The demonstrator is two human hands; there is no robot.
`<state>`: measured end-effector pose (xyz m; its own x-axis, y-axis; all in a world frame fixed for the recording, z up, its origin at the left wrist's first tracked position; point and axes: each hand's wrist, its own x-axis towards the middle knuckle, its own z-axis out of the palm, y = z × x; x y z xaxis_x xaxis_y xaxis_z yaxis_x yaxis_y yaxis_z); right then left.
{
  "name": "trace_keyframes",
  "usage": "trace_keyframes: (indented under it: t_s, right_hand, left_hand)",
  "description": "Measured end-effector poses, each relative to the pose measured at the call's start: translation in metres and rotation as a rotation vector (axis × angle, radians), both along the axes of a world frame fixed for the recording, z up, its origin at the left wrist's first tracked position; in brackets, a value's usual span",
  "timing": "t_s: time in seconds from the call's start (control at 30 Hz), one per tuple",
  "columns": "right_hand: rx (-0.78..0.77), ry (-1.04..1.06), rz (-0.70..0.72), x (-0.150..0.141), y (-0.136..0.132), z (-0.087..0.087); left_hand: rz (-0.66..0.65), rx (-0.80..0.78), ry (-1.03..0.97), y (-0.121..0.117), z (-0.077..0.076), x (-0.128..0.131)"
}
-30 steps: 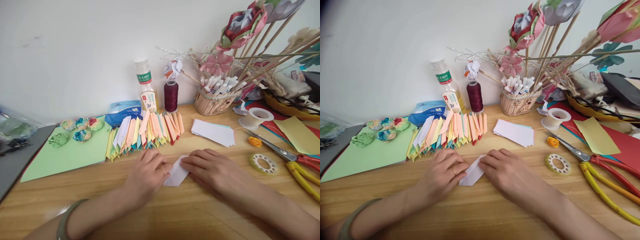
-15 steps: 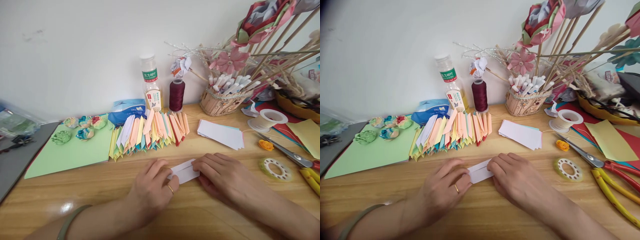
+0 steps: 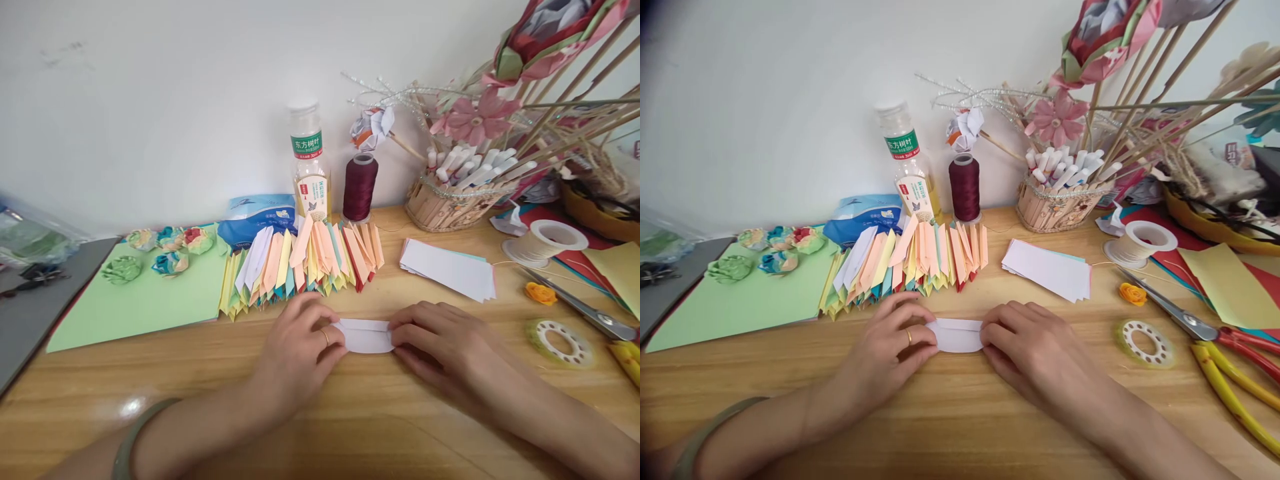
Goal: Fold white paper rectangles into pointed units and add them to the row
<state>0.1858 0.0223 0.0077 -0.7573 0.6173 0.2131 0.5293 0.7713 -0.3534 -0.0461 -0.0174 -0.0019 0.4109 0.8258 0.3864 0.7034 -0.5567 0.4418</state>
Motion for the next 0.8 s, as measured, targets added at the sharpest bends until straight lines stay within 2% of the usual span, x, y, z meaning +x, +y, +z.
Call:
trace_keyframes:
  t_s: [0.23,0.4,0.8]
  right_hand:
    - [0.001,0.041,-0.054,-0.0003,0.0014,0.0011]
    - [-0.037,0.004,-0.02,0.0045,0.005,-0.0012]
    - [-0.22,0.05,-0.142,-0.0003,0.0039,-0.0027]
  left_hand:
    - [0.019,-0.084,-0.069,-0.0054,-0.0009,0.0087]
    - [0.006,-0.136,-0.08,-0.0043,-0.002,0.0082]
    - [0.064,-0.158,-0.149,-0.0017,-0.0035,0.0094]
